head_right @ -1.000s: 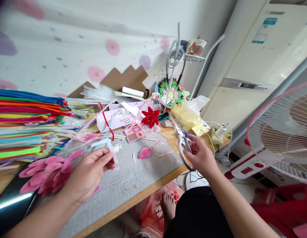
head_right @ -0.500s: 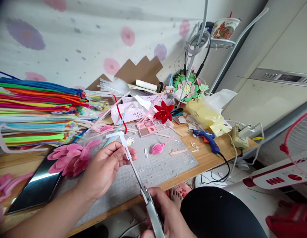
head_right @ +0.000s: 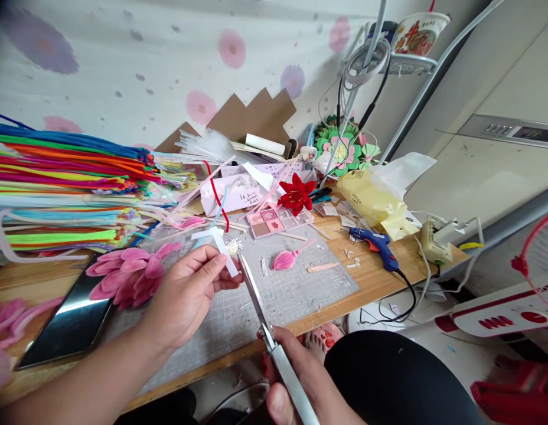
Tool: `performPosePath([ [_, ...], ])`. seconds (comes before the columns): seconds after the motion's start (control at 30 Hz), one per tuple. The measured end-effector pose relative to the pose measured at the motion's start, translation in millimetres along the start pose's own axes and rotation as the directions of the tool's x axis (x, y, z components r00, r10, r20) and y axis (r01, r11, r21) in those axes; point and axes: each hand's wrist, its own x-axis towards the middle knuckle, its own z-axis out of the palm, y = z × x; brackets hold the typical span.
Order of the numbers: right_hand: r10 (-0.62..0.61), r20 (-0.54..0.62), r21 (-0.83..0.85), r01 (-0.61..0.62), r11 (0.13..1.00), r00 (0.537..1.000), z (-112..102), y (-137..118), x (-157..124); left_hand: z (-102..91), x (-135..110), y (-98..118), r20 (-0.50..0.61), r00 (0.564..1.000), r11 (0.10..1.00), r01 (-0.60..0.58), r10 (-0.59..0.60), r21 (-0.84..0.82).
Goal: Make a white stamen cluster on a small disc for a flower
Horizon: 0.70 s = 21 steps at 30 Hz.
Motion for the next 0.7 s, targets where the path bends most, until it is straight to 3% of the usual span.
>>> performPosePath([
  [0.3, 0.132, 0.010, 0.163, -0.132, 0.978, 0.991, 7.5, -14.6, 9.6, -0.8, -1.1, -10.2, -0.009, 0.998, 0.987, -0.065, 0.067, 0.150],
  [0.7, 0.132, -0.002, 0.103, -0.131, 0.986, 0.991, 9.1, -11.0, 11.6, 0.6, -4.1, -11.0, -0.008, 0.993, 0.970, -0.115, 0.120, 0.215],
])
